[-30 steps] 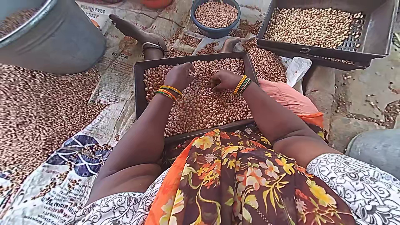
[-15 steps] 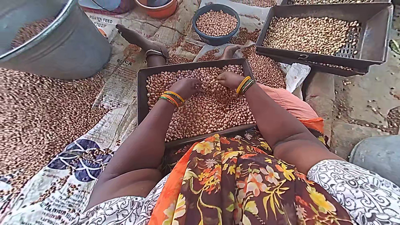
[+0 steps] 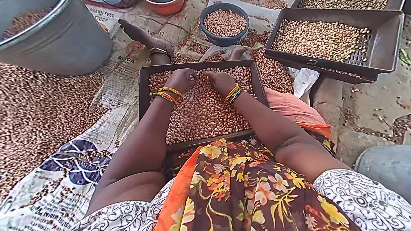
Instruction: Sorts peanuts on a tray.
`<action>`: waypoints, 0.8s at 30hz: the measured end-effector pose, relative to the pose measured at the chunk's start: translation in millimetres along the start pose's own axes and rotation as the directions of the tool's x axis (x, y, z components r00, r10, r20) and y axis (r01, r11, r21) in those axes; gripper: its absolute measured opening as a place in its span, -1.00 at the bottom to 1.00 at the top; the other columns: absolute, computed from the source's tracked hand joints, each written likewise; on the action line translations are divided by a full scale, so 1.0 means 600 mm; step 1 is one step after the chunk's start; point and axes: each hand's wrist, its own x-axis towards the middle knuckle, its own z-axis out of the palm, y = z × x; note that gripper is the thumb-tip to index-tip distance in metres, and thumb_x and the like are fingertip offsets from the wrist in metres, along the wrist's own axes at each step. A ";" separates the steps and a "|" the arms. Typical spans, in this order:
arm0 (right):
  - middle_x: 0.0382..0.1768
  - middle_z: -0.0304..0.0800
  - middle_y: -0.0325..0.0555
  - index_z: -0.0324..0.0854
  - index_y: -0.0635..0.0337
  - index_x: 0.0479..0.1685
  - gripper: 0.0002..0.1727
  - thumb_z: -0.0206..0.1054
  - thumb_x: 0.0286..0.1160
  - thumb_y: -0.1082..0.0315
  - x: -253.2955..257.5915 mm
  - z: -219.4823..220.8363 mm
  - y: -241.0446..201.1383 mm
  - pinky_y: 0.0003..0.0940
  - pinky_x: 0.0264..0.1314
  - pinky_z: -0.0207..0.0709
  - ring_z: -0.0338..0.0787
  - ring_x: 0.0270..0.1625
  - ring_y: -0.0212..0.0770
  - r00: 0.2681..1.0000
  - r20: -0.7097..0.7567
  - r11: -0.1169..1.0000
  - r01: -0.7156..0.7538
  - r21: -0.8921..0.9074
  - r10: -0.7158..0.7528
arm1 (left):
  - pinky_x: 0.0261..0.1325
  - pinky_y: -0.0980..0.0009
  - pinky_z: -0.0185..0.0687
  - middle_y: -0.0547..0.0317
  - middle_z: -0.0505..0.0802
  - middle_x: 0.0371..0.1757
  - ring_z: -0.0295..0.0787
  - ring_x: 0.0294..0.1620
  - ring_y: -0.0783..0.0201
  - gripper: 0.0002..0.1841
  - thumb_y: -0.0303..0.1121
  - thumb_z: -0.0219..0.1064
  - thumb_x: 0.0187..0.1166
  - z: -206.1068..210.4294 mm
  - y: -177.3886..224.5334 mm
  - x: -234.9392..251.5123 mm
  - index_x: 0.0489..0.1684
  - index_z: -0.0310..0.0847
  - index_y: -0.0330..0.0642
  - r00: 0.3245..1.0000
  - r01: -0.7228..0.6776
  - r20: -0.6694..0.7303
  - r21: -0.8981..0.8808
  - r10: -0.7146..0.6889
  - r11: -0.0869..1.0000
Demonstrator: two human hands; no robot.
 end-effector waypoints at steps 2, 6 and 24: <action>0.11 0.87 0.13 0.56 -0.17 0.60 -0.56 0.03 0.86 0.24 -0.001 0.003 -0.001 0.27 0.13 0.65 0.85 0.19 0.22 1.000 -0.023 1.000 -0.009 -0.015 0.009 | 0.13 -0.20 0.60 -0.12 0.84 -0.15 0.76 -0.10 -0.10 -0.76 -0.40 0.37 0.68 0.014 0.009 0.000 0.22 0.80 -0.13 0.997 -0.062 0.044 0.027 0.060 0.998; 0.10 0.88 0.11 0.65 -0.04 0.46 -0.63 0.13 0.81 0.24 -0.008 0.002 0.002 0.24 0.14 0.67 0.86 0.18 0.20 0.998 -0.059 0.999 -0.033 0.009 0.033 | 0.38 -0.37 0.55 -0.12 0.85 0.31 0.76 0.38 -0.22 -0.70 -0.34 0.23 0.75 0.051 0.013 0.002 0.32 0.78 -0.02 0.997 -0.056 0.054 0.152 0.048 0.987; 0.04 0.86 0.14 0.80 0.21 0.08 -0.75 0.47 0.51 0.32 -0.029 -0.013 0.017 0.25 0.32 0.59 0.83 0.16 0.15 0.943 0.221 0.962 0.215 0.168 -0.249 | -0.65 0.68 0.24 0.38 0.60 -0.57 0.36 -0.70 0.58 -0.81 -0.42 0.02 0.80 0.042 0.013 -0.010 -0.18 0.55 -0.10 0.982 0.080 -0.026 -0.840 -0.187 0.537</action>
